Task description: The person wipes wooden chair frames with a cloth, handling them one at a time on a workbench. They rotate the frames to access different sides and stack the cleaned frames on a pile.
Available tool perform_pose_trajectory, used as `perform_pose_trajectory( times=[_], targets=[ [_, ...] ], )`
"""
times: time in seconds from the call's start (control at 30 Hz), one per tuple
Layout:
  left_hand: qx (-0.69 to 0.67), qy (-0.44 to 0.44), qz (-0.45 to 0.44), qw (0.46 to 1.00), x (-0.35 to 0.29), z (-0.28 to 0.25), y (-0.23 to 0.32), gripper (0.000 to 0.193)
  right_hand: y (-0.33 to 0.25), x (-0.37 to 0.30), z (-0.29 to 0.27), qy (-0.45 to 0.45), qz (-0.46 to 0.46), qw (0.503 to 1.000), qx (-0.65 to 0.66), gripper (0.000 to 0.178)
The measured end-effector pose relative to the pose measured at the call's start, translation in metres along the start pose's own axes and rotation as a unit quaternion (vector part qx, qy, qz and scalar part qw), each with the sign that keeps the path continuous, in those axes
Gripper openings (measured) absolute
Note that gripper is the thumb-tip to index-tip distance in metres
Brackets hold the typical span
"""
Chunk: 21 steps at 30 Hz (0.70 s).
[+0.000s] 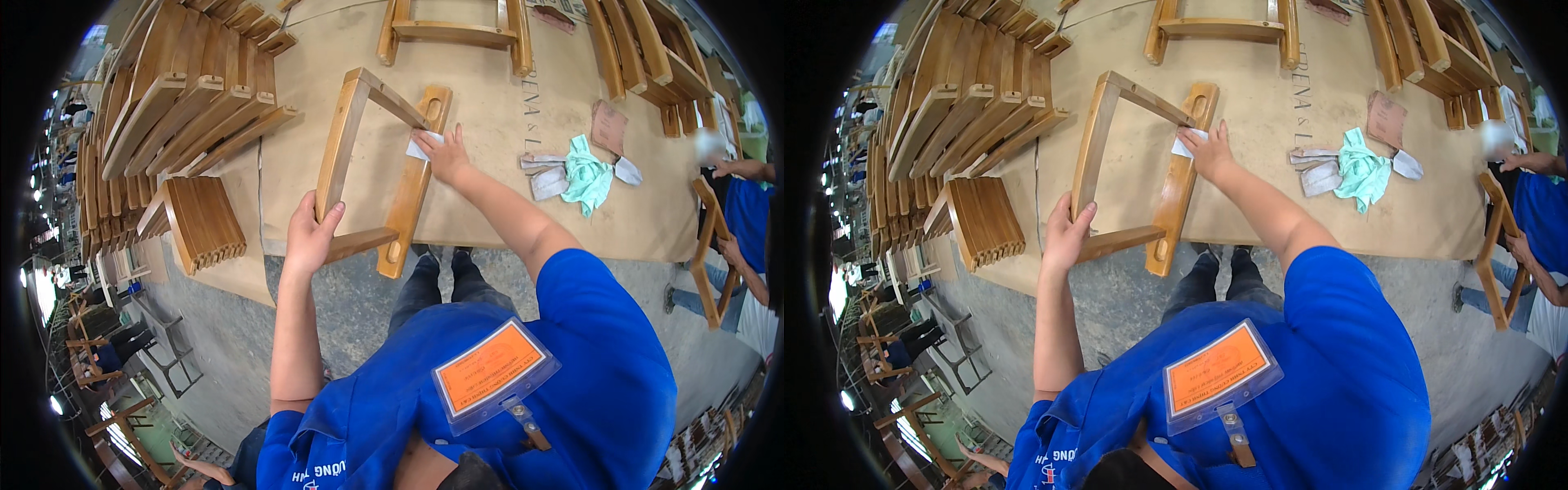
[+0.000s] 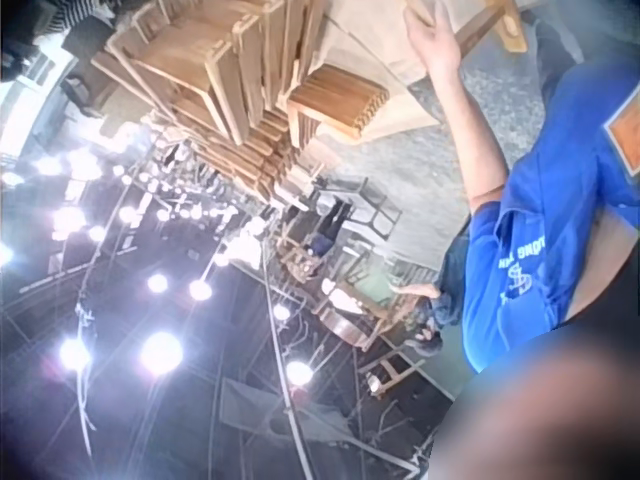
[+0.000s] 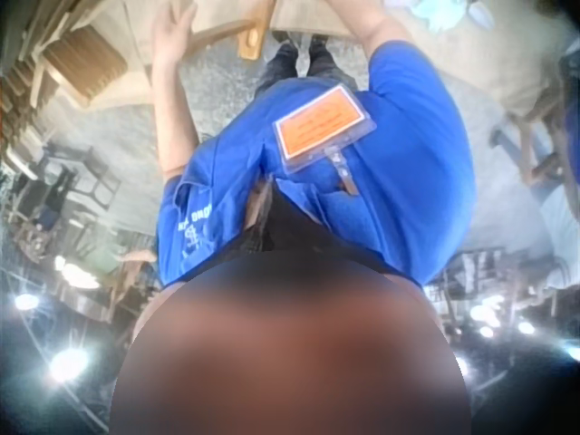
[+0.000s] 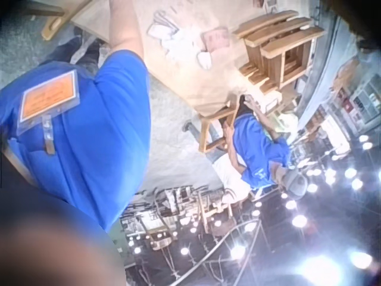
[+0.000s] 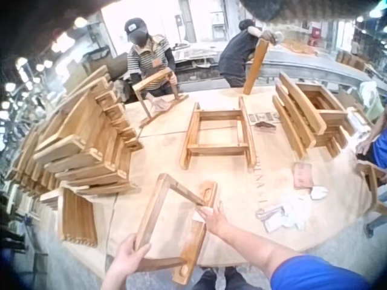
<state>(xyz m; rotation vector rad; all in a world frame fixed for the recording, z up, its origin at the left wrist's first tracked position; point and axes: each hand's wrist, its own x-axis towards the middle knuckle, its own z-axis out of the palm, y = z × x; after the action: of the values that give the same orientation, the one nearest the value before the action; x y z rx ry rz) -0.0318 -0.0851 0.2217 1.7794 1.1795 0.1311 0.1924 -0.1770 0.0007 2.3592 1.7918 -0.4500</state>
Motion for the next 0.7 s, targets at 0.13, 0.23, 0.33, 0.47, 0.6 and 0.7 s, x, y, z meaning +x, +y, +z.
perform_pose_trajectory(
  times=[0.13, 0.23, 0.33, 0.47, 0.6, 0.7],
  targets=[
    [0.015, 0.009, 0.009, 1.0, 0.0, 0.001, 0.002, 0.037, -0.008, -0.005, 0.006, -0.066, -0.091, 0.993, 0.032, 0.073],
    [0.022, 0.009, 0.012, 1.0, -0.003, 0.002, 0.006, 0.039, -0.006, -0.001, 0.001, -0.077, -0.145, 0.985, -0.049, 0.07],
    [0.028, 0.008, 0.016, 0.999, -0.005, 0.002, 0.009, 0.04, 0.004, 0.011, -0.008, -0.051, -0.057, 0.997, 0.016, 0.071],
    [0.02, 0.003, 0.014, 1.0, -0.004, 0.001, 0.01, 0.04, 0.005, 0.013, -0.014, -0.055, -0.003, 0.996, 0.076, 0.071],
    [0.028, 0.007, 0.013, 0.999, -0.004, 0.0, 0.01, 0.039, 0.008, 0.018, -0.015, -0.039, -0.053, 0.998, 0.019, 0.066],
    [0.03, 0.009, 0.018, 0.999, -0.004, 0.001, 0.01, 0.038, 0.011, 0.023, -0.012, -0.023, -0.019, 0.999, 0.024, 0.067]
  ],
)
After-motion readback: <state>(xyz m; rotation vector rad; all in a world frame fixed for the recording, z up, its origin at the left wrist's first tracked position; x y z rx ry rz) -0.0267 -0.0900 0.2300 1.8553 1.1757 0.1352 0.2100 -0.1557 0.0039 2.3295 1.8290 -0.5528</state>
